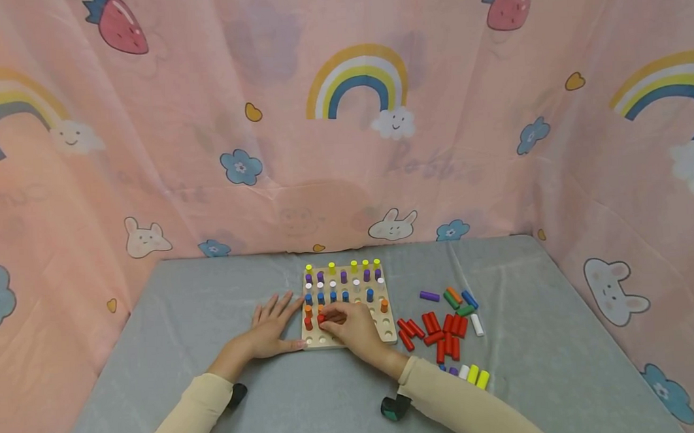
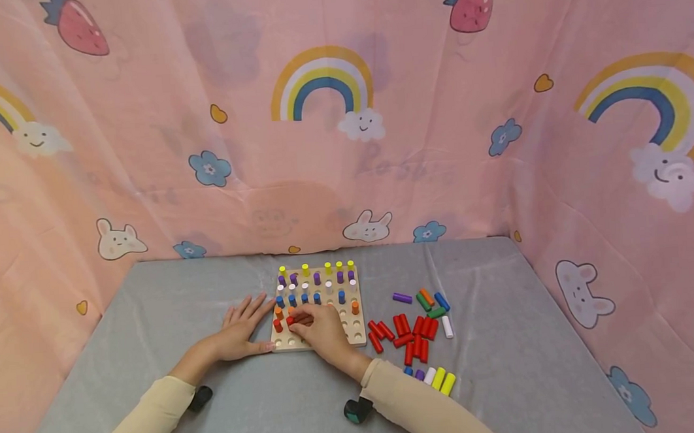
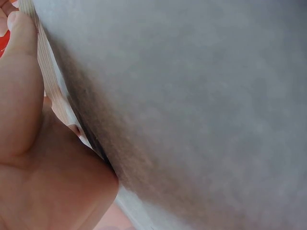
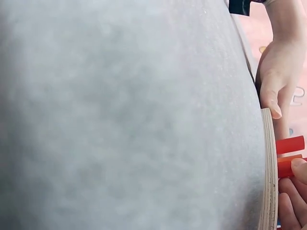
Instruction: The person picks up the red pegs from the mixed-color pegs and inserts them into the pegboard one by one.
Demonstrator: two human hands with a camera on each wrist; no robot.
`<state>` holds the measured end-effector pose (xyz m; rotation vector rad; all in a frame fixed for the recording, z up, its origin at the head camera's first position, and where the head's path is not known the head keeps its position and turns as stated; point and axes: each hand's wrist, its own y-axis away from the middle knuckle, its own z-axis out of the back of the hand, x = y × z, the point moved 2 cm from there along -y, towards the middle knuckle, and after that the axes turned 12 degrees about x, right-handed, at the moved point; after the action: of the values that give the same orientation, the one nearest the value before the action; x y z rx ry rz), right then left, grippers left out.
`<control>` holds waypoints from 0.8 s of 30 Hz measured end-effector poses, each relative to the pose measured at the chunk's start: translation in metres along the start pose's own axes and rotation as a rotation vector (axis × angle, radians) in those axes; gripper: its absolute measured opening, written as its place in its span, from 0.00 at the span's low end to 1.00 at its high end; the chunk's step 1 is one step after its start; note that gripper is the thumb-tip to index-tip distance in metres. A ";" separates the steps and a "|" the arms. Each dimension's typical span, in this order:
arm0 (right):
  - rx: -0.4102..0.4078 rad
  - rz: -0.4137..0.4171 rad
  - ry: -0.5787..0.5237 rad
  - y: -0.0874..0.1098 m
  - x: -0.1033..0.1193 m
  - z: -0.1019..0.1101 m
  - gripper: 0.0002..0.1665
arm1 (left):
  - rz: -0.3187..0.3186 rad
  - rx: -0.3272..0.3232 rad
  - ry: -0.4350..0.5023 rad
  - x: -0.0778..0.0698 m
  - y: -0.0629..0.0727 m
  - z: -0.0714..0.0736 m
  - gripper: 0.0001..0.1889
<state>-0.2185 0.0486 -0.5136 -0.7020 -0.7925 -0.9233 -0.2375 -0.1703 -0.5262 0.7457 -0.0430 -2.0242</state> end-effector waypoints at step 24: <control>0.032 -0.042 -0.071 0.003 -0.001 0.002 0.14 | 0.007 0.014 0.000 -0.002 0.002 0.003 0.52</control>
<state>-0.2164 0.0522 -0.5144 -0.6958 -0.8863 -0.9262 -0.2367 -0.1704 -0.5221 0.7535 -0.0600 -2.0190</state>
